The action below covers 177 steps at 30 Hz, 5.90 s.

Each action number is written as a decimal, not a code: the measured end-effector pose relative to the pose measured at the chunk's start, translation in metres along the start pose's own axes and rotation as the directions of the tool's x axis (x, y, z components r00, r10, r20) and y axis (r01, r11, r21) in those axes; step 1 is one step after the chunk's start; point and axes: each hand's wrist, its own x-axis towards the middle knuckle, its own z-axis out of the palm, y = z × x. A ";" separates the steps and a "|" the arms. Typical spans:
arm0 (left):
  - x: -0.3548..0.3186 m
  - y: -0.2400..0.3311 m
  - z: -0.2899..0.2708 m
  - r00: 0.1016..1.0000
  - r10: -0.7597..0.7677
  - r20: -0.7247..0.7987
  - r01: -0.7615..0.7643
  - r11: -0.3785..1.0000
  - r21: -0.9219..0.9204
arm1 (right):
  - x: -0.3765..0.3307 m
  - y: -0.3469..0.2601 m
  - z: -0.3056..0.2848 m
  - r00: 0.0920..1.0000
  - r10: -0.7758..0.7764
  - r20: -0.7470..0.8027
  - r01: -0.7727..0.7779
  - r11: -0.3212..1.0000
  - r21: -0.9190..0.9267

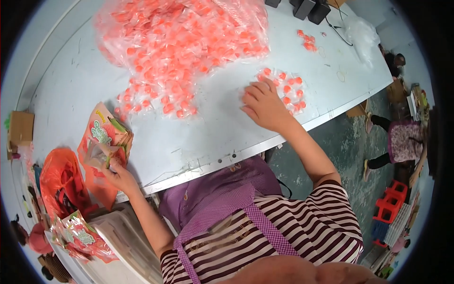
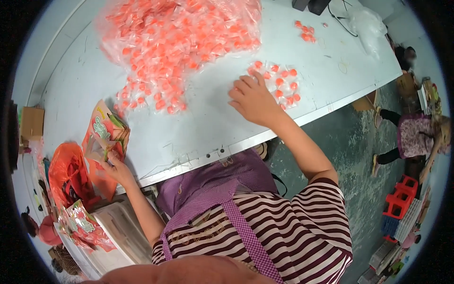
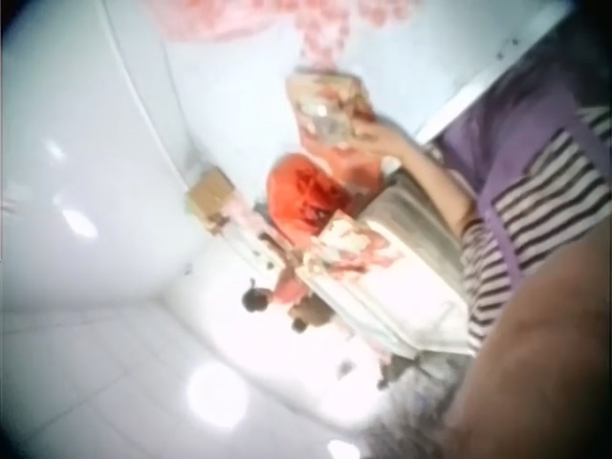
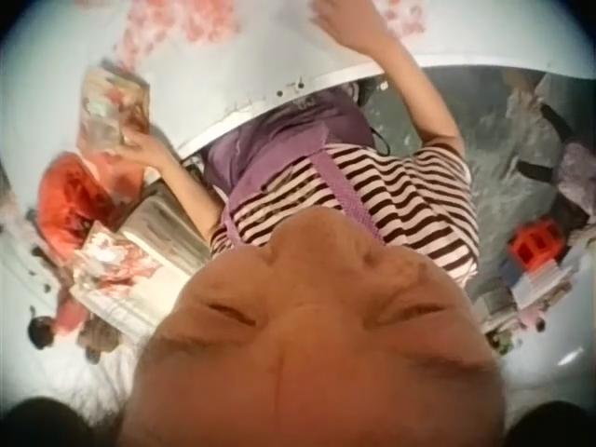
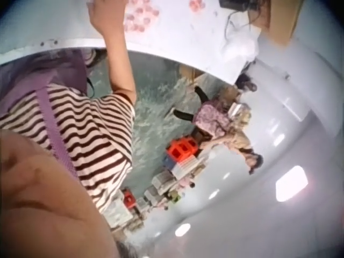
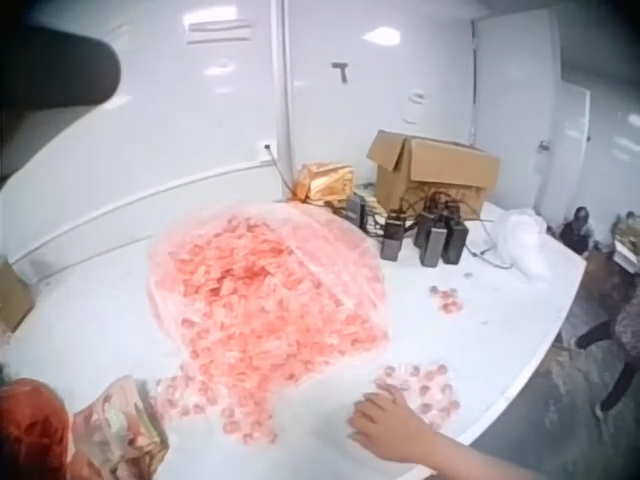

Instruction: Packing individual candies into plastic bags and placing filled bags onto a storage tray.

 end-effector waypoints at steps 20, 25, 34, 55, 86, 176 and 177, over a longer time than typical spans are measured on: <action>0.001 0.012 0.006 0.998 0.063 -0.019 -0.062 0.997 0.048 | 0.010 0.013 -0.015 0.970 0.237 0.045 -0.239 0.970 0.049; 0.001 0.001 0.005 1.000 0.014 -0.007 -0.014 0.999 -0.029 | 0.018 0.008 0.002 0.979 0.187 0.079 -0.184 0.982 -0.054; 0.011 0.085 -0.018 0.756 0.653 0.046 -0.633 0.712 0.303 | 0.012 0.006 0.003 0.993 0.115 0.013 -0.115 0.993 -0.041; -0.066 0.221 0.082 0.317 0.461 0.829 -0.475 0.833 -0.282 | 0.025 0.001 -0.049 0.611 0.788 0.073 -0.065 -0.042 0.997; -0.074 0.220 0.107 0.345 0.511 0.787 -0.040 0.846 -0.531 | 0.039 -0.019 -0.041 0.986 0.166 -0.010 -0.040 0.294 0.955; -0.095 0.237 0.142 0.499 0.538 0.679 -0.008 0.787 -0.617 | -0.004 -0.015 -0.037 0.851 0.500 -0.159 0.091 0.159 0.983; -0.095 0.239 0.141 0.506 0.522 0.687 0.049 0.777 -0.627 | -0.006 -0.014 -0.036 0.897 0.411 -0.163 0.109 0.151 0.983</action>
